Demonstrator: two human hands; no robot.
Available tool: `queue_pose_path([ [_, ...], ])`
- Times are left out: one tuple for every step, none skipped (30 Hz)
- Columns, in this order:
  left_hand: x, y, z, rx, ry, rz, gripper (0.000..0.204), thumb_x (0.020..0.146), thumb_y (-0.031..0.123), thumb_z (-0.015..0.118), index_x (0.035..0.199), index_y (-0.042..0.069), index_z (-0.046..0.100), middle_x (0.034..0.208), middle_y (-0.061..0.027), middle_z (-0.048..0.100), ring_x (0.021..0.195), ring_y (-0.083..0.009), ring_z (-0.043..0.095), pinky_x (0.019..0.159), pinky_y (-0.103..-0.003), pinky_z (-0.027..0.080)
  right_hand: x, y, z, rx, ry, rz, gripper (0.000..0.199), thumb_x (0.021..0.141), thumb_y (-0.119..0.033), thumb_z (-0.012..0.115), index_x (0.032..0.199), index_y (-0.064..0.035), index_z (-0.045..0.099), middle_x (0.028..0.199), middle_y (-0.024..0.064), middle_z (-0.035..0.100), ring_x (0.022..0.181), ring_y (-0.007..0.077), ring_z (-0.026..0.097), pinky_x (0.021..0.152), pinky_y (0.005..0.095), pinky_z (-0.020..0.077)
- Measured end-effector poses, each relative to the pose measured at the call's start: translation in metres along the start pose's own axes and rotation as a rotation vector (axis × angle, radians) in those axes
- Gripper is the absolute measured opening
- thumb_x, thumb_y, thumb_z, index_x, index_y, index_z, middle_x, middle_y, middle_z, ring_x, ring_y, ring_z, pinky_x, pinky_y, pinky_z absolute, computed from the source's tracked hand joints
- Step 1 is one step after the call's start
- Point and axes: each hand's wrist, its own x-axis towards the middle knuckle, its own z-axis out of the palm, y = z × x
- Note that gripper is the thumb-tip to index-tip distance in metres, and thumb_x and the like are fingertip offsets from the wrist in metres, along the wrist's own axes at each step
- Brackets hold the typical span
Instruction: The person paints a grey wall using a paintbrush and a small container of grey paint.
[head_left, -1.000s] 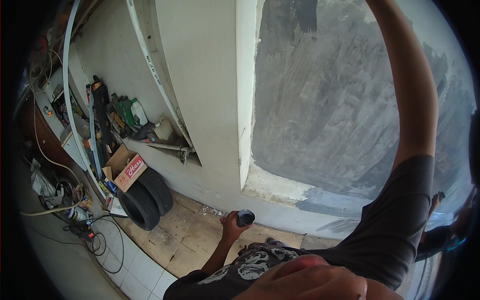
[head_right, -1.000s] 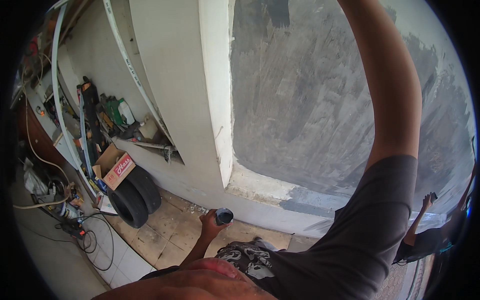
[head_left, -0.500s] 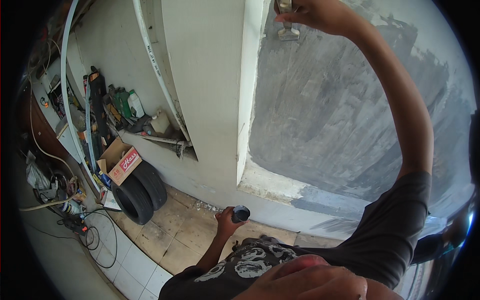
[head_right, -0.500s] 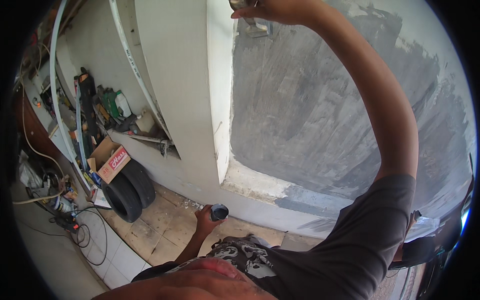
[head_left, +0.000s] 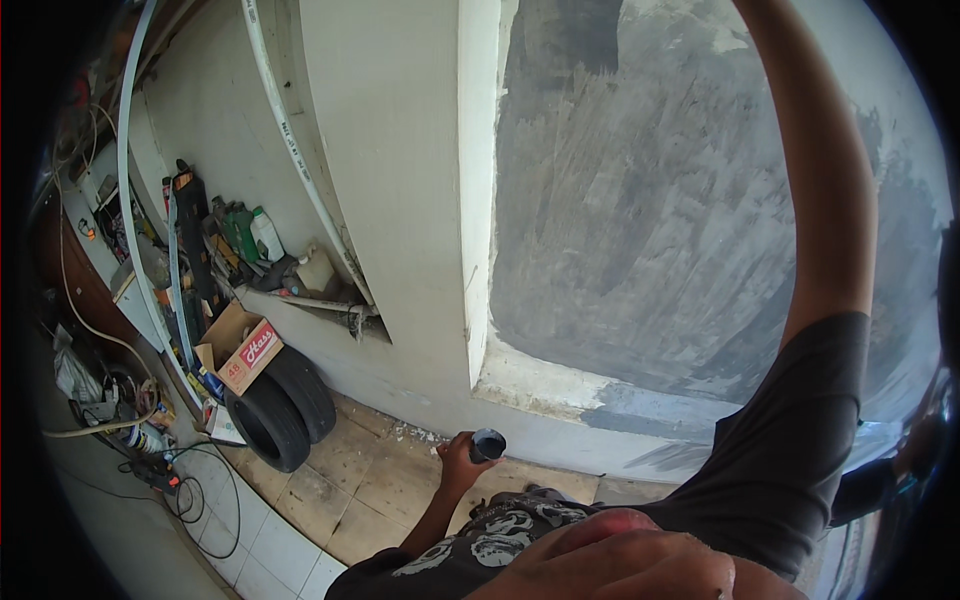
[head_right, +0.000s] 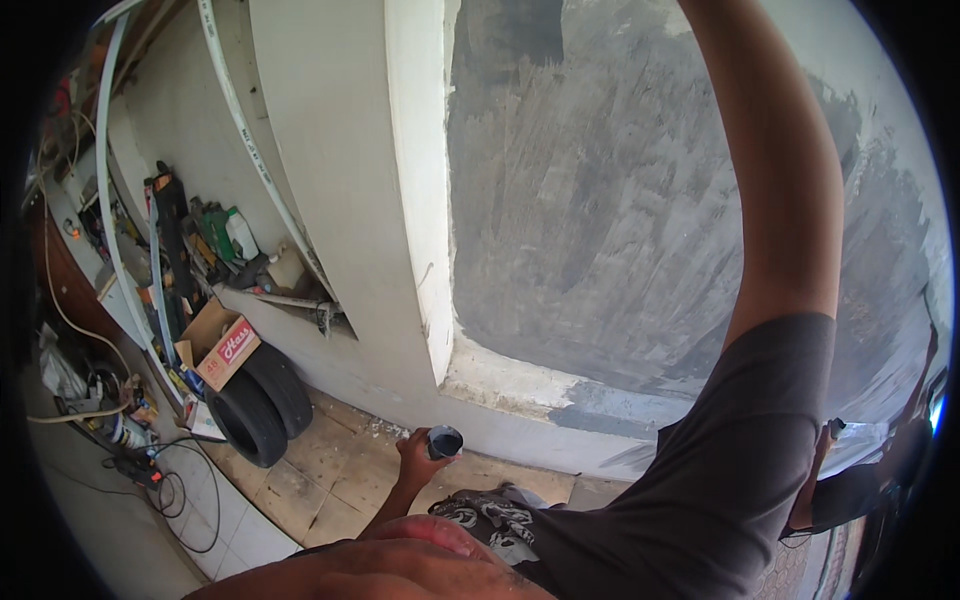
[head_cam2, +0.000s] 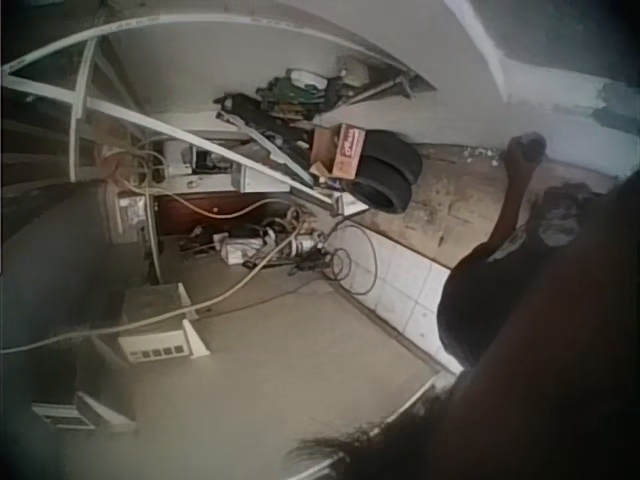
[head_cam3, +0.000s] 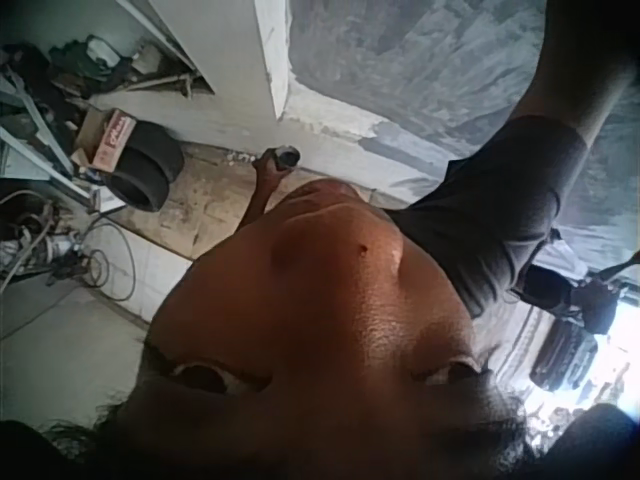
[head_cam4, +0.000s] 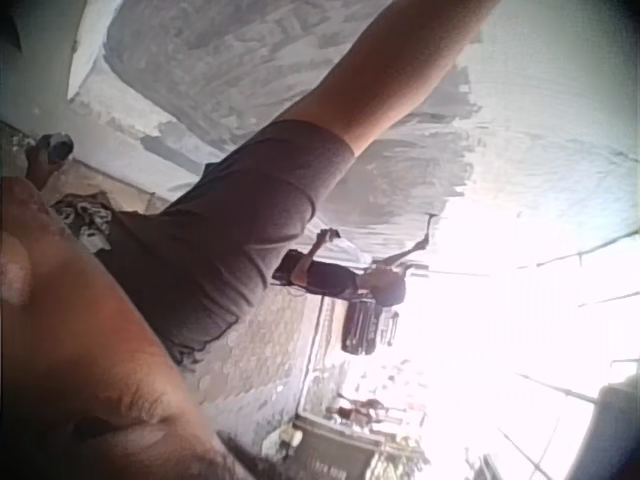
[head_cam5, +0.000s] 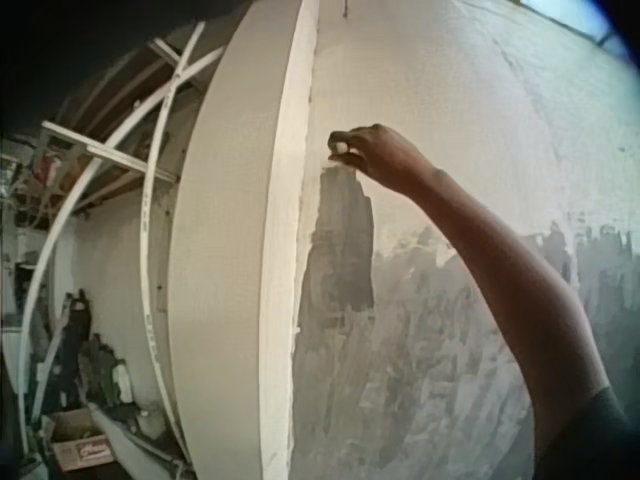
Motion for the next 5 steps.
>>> queue_pose_path([
  [-0.001, -0.001, 0.002, -0.023, -0.012, -0.013, 0.070, 0.065, 0.059, 0.090, 0.113, 0.010, 0.071, 0.115, -0.0045, 0.068, 0.108, -0.0242, 0.064, 0.096, -0.050, 0.031, -0.008, -0.007, -0.001, 0.081, -0.098, 0.030, 0.022, 0.103, -0.022, 0.065, 0.117, -0.0062, 0.067, 0.096, 0.0140, 0.076, 0.085, 0.0346, 0.075, 0.079, 0.0463, 0.0602],
  [-0.002, -0.006, 0.006, 0.005, -0.030, -0.020, 0.071, 0.066, 0.059, 0.090, 0.114, 0.011, 0.072, 0.116, -0.0040, 0.068, 0.110, -0.0236, 0.064, 0.097, -0.050, 0.031, -0.021, -0.021, 0.000, 0.105, -0.149, 0.065, 0.023, 0.102, -0.023, 0.065, 0.118, -0.0061, 0.067, 0.099, 0.0145, 0.077, 0.087, 0.0348, 0.075, 0.081, 0.0460, 0.0603],
  [-0.003, -0.009, 0.008, -0.007, -0.025, -0.004, 0.071, 0.066, 0.059, 0.090, 0.114, 0.011, 0.072, 0.116, -0.0040, 0.068, 0.110, -0.0236, 0.064, 0.097, -0.050, 0.031, -0.031, -0.047, -0.008, 0.132, -0.199, 0.098, 0.024, 0.102, -0.024, 0.065, 0.119, -0.0059, 0.068, 0.101, 0.0150, 0.077, 0.090, 0.0350, 0.075, 0.083, 0.0457, 0.0603],
  [-0.003, -0.011, 0.011, -0.009, -0.024, 0.020, 0.072, 0.066, 0.059, 0.090, 0.118, 0.011, 0.072, 0.118, -0.0040, 0.068, 0.112, -0.0229, 0.064, 0.097, -0.050, 0.032, -0.040, -0.070, -0.024, 0.080, -0.325, 0.045, 0.028, 0.102, -0.026, 0.066, 0.123, -0.0065, 0.068, 0.110, 0.0163, 0.077, 0.097, 0.0350, 0.076, 0.089, 0.0444, 0.0601],
  [-0.003, -0.010, 0.010, 0.005, -0.026, 0.032, 0.073, 0.067, 0.058, 0.090, 0.121, 0.012, 0.072, 0.119, -0.0041, 0.068, 0.114, -0.0222, 0.064, 0.097, -0.050, 0.032, -0.044, -0.063, -0.025, 0.074, -0.321, 0.046, 0.028, 0.102, -0.026, 0.066, 0.123, -0.0065, 0.068, 0.110, 0.0163, 0.077, 0.097, 0.0350, 0.076, 0.089, 0.0444, 0.0601],
])
